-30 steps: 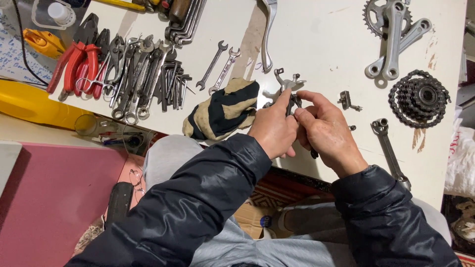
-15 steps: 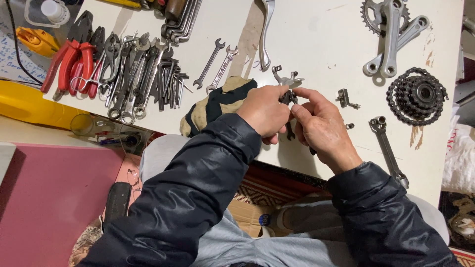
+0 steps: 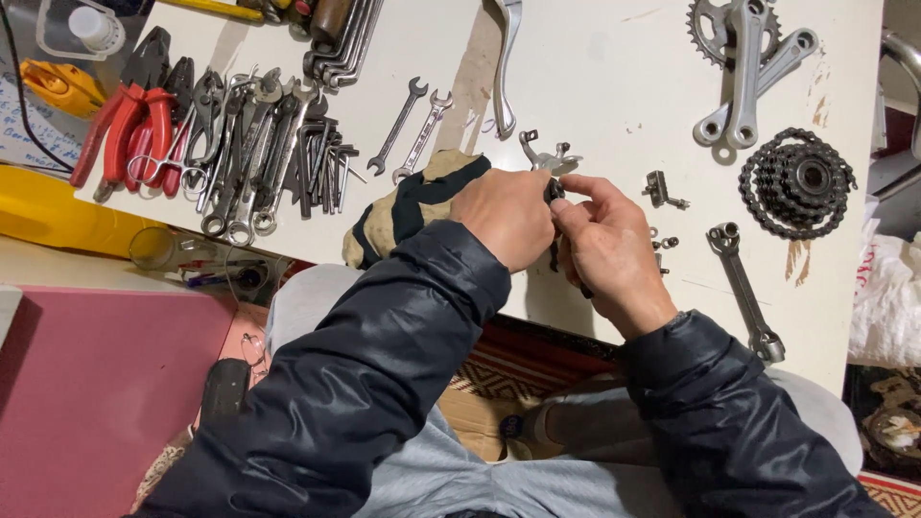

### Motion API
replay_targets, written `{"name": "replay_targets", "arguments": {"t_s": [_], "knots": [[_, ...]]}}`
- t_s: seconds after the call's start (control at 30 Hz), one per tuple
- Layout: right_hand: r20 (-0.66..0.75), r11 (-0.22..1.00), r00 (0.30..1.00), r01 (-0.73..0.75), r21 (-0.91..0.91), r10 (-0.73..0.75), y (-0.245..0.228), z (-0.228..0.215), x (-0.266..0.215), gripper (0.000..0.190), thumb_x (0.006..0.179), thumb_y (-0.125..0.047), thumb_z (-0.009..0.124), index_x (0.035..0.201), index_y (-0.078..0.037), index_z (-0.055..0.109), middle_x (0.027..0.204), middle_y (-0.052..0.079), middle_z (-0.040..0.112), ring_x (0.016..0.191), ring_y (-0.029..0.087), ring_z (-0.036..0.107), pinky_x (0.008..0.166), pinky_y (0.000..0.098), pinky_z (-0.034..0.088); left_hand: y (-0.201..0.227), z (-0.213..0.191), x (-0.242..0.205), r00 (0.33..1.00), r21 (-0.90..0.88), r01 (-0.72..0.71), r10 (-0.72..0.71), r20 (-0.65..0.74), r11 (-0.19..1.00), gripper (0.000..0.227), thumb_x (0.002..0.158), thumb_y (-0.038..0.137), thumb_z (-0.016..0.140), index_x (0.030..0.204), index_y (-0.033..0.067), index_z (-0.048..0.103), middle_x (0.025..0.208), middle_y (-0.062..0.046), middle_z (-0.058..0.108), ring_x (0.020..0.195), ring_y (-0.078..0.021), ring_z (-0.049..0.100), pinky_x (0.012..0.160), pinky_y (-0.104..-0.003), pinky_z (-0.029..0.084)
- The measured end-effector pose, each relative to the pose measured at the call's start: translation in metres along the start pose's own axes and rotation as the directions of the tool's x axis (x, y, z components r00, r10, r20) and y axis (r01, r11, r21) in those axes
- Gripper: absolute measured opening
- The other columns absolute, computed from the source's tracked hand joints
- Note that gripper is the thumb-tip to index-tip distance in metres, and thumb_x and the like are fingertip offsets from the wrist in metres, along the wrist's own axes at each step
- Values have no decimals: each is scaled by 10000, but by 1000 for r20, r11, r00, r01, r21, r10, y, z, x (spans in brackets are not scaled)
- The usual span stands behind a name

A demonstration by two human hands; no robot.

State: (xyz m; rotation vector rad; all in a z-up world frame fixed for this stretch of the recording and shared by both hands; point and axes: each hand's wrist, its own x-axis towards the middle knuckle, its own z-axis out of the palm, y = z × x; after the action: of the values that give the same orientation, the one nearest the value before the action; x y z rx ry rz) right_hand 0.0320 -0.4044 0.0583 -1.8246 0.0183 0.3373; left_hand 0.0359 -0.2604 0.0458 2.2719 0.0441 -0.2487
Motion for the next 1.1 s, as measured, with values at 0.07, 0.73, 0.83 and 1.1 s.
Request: {"name": "replay_targets", "arguments": {"t_s": [0.07, 0.73, 0.83, 1.1], "knots": [[-24, 998, 999, -32, 48, 33, 1, 0, -1, 357, 983, -70, 569, 1299, 93, 555, 652, 141, 583, 344, 159, 491, 278, 299, 359, -1, 2, 2, 972, 426, -171, 224, -76, 888, 255, 903, 171, 551, 989, 13, 731, 656, -209, 691, 579, -393, 717, 475, -484, 586], [-73, 979, 996, -66, -194, 53, 6, -2, -3, 284, 990, -180, 634, 1249, -88, 709, 662, 115, 656, 598, 197, 628, 544, 327, 550, -11, -21, 1, 976, 453, -197, 217, 8, 869, 255, 866, 244, 570, 752, 53, 696, 657, -206, 694, 678, -442, 718, 564, -541, 565], [-69, 978, 995, -79, -194, 67, 3, -2, -2, 285, 988, -184, 634, 1247, -95, 709, 670, 108, 657, 618, 190, 628, 544, 321, 548, -5, -42, -6, 1000, 364, -22, 25, -3, 931, 266, 916, 317, 511, 986, 124, 680, 797, -159, 717, 832, -402, 726, 693, -529, 574], [-61, 977, 992, -119, -176, 110, 1, -2, 1, 299, 974, -204, 644, 1244, -94, 708, 679, 122, 659, 612, 189, 602, 513, 316, 519, -6, -57, -14, 951, -410, 310, -274, 144, 858, 379, 891, 106, 509, 1234, -38, 585, 865, -169, 783, 614, -168, 742, 528, -246, 622]]}}
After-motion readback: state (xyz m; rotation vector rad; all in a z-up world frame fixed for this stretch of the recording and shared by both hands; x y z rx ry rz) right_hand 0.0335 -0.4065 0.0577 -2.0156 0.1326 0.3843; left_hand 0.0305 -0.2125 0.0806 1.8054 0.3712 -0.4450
